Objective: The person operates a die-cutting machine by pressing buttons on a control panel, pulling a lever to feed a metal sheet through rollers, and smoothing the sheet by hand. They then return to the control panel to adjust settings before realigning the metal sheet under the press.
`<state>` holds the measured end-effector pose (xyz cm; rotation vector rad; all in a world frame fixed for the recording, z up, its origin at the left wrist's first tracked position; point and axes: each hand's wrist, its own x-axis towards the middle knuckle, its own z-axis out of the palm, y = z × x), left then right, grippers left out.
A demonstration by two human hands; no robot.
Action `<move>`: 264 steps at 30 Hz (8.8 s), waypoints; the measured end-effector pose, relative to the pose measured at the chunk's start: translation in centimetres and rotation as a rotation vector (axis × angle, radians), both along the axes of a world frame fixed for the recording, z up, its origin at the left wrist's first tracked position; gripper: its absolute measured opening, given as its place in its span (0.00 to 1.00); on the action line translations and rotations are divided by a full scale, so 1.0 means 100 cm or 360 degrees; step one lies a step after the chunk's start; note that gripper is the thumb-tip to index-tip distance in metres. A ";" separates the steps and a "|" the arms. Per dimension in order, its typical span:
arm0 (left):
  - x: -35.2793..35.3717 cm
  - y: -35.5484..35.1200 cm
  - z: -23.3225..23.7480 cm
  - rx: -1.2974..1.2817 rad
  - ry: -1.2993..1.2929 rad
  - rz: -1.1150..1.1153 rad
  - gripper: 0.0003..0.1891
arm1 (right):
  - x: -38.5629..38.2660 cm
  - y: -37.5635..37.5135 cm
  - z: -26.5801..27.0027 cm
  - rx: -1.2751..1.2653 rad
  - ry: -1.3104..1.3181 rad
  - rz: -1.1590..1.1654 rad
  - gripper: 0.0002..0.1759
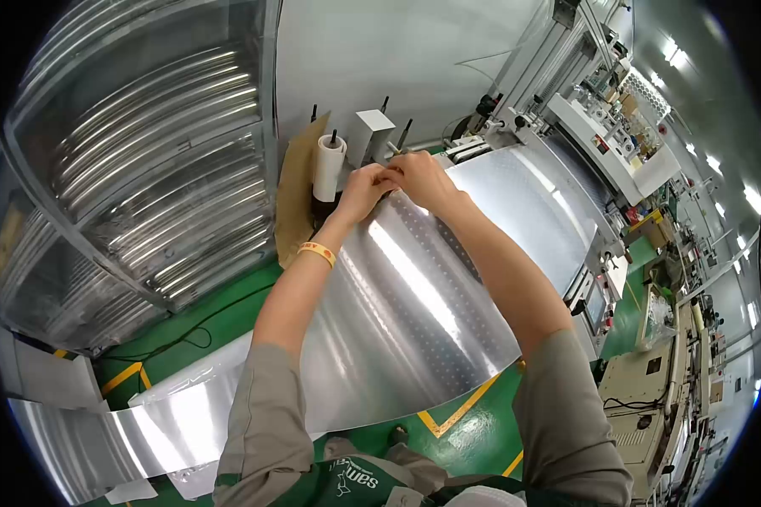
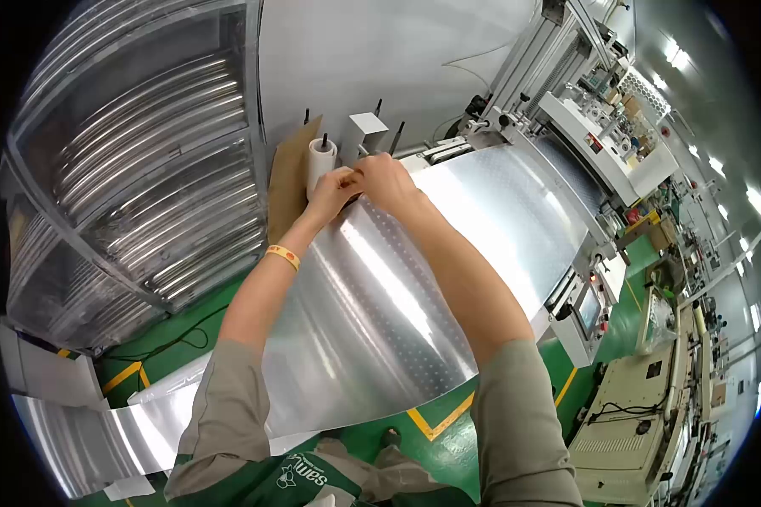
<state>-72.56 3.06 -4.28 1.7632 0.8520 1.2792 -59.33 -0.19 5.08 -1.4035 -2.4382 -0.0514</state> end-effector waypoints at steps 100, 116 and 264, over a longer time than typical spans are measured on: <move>0.151 -0.307 -0.008 0.0772 0.0330 -0.0009 0.15 | 0.136 -0.335 0.022 -0.0015 -0.1043 -0.0415 0.07; 0.079 -0.290 0.094 0.0784 -0.0063 0.0534 0.17 | 0.199 -0.402 0.078 0.0489 -0.0136 -0.0433 0.15; 0.800 -0.433 -0.163 -0.1736 -0.1120 0.1422 0.35 | 1.029 -0.218 -0.186 0.0007 0.1068 -0.1291 0.18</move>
